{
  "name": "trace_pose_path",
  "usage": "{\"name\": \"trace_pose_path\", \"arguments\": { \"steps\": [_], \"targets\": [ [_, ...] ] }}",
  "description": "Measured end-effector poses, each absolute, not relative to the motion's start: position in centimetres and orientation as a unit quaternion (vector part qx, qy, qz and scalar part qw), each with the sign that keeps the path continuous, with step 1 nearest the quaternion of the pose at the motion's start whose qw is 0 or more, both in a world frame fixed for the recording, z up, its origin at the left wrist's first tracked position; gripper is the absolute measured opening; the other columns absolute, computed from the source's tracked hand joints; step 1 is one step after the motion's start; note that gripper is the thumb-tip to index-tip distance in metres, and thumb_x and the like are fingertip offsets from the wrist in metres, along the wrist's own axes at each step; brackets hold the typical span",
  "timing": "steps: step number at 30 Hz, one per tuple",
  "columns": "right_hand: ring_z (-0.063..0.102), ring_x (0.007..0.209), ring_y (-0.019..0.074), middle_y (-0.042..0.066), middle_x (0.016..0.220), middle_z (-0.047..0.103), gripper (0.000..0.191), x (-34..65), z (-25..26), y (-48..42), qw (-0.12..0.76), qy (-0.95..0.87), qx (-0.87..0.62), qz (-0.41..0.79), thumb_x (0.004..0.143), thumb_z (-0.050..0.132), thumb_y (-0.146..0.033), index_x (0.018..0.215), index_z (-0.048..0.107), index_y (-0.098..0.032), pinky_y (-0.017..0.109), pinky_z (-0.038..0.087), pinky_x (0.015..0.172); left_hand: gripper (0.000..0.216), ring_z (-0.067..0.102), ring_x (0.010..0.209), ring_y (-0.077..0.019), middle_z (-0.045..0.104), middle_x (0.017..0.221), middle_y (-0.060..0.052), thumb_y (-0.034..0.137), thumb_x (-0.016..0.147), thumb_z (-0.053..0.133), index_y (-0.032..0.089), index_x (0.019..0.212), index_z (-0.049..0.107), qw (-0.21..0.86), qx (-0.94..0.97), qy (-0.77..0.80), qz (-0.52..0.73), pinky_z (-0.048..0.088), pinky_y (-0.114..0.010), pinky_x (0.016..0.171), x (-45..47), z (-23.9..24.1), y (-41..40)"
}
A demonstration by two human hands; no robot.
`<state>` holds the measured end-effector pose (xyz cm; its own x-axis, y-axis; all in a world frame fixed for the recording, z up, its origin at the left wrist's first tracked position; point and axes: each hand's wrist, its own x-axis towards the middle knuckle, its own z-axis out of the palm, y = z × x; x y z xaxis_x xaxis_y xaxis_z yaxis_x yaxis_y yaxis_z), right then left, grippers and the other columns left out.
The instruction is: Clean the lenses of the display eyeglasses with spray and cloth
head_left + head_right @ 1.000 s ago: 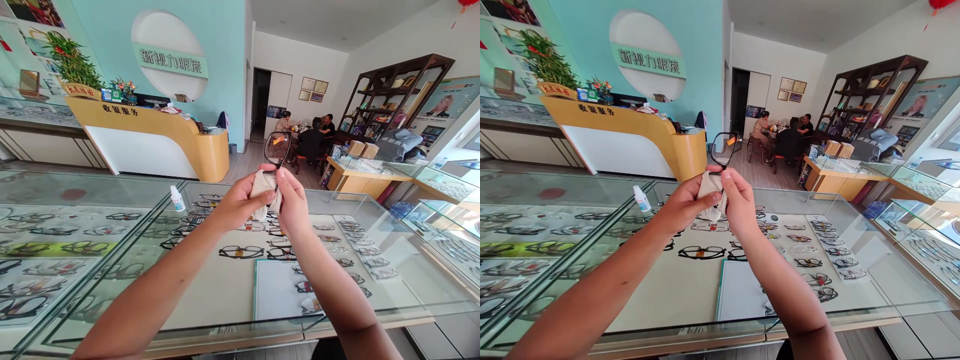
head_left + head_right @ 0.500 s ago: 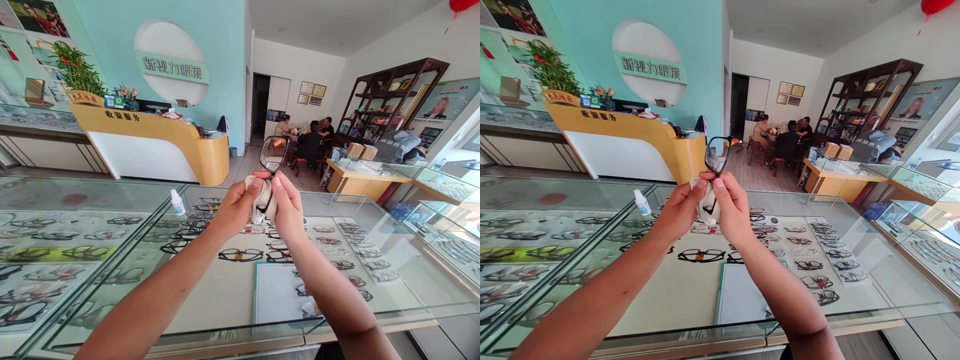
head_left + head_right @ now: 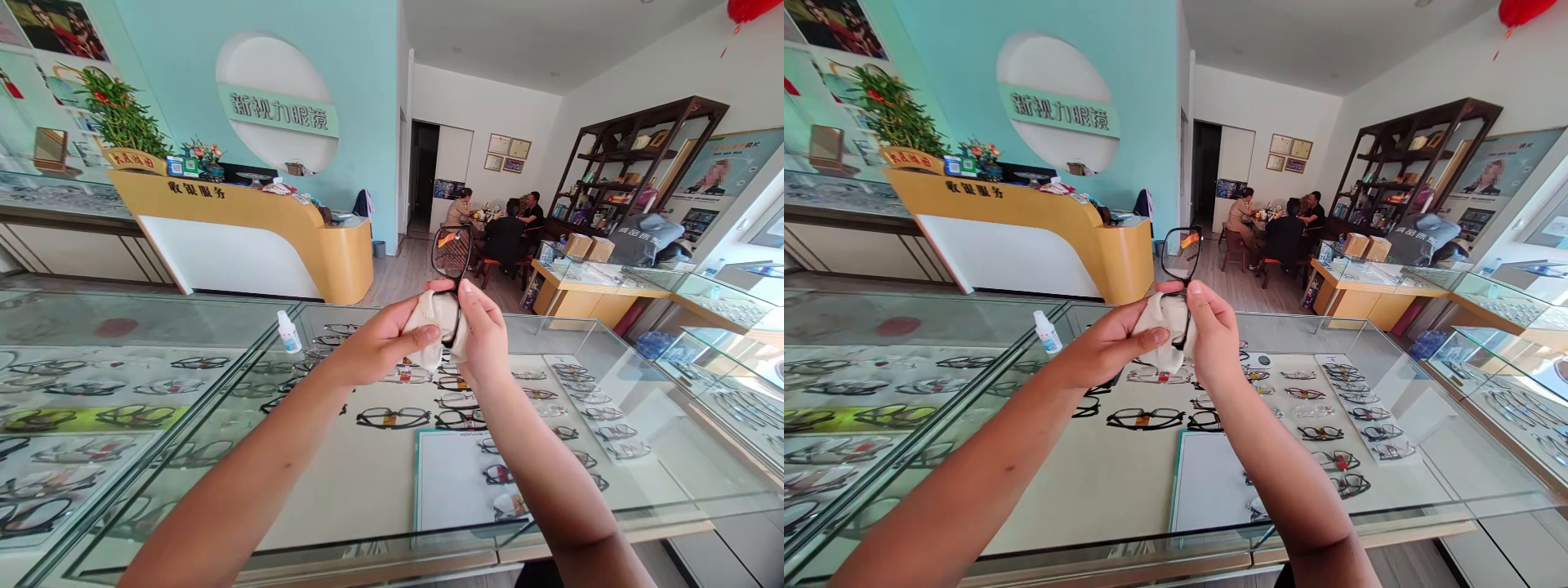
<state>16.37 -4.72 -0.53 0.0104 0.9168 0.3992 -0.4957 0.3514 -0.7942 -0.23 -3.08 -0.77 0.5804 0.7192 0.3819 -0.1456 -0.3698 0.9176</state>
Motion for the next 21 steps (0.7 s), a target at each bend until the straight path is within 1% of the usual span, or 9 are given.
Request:
{"name": "trace_pose_path", "arguments": {
  "steps": [3,5,10,13,17,21],
  "targets": [
    [0.081,0.096,0.0290,0.005,0.091,0.085,0.040,16.3,-0.6,-4.6,0.675,-0.467,-0.236,0.521,0.089,0.080,-0.064,0.098,0.084,-0.026,0.039,0.067,0.076,0.066,0.061,0.086,-0.0184,0.071,0.107,-0.008,0.052,0.098,0.082,0.018,0.153,0.064,0.514,0.730,0.189,0.408,0.052,-0.027,0.074,-0.1,-0.6,-3.1],
    [0.081,0.096,0.0287,0.005,0.092,0.085,0.040,16.3,-0.7,-4.5,0.678,-0.465,-0.233,0.520,0.089,0.081,-0.065,0.100,0.084,-0.026,0.039,0.067,0.077,0.071,0.059,0.084,-0.0175,0.070,0.104,-0.007,0.051,0.098,0.083,0.018,0.157,0.061,0.504,0.735,0.190,0.413,0.051,-0.026,0.073,0.0,-0.6,-3.1],
    [0.080,0.093,0.0255,0.004,0.100,0.086,0.037,16.2,-1.2,-4.1,0.688,-0.468,-0.220,0.509,0.094,0.080,-0.062,0.102,0.084,-0.026,0.037,0.065,0.078,0.081,0.056,0.081,-0.0161,0.067,0.102,-0.005,0.053,0.096,0.084,0.022,0.165,0.053,0.493,0.722,0.213,0.435,0.047,-0.024,0.068,0.7,-0.9,-3.0],
    [0.079,0.093,0.0250,0.005,0.099,0.085,0.041,16.1,-1.4,-3.9,0.686,-0.482,-0.223,0.498,0.094,0.077,-0.066,0.101,0.083,-0.026,0.035,0.064,0.078,0.080,0.055,0.081,-0.0152,0.067,0.102,-0.004,0.053,0.094,0.087,0.023,0.162,0.056,0.493,0.714,0.220,0.446,0.045,-0.023,0.067,1.0,-1.2,-2.8],
    [0.077,0.092,0.0238,0.004,0.096,0.083,0.043,16.0,-1.5,-3.9,0.688,-0.489,-0.228,0.485,0.093,0.077,-0.068,0.101,0.082,-0.026,0.033,0.062,0.075,0.083,0.053,0.079,-0.0146,0.068,0.100,-0.003,0.047,0.087,0.094,0.023,0.158,0.059,0.482,0.697,0.232,0.477,0.046,-0.022,0.066,1.5,-1.7,-2.8],
    [0.076,0.092,0.0229,0.004,0.096,0.083,0.045,16.1,-1.6,-3.8,0.679,-0.508,-0.228,0.479,0.096,0.073,-0.069,0.101,0.083,-0.025,0.032,0.061,0.076,0.079,0.052,0.076,-0.0148,0.068,0.096,-0.002,0.050,0.086,0.094,0.023,0.154,0.063,0.462,0.692,0.243,0.499,0.044,-0.023,0.064,1.9,-2.0,-2.9]
  ]
}}
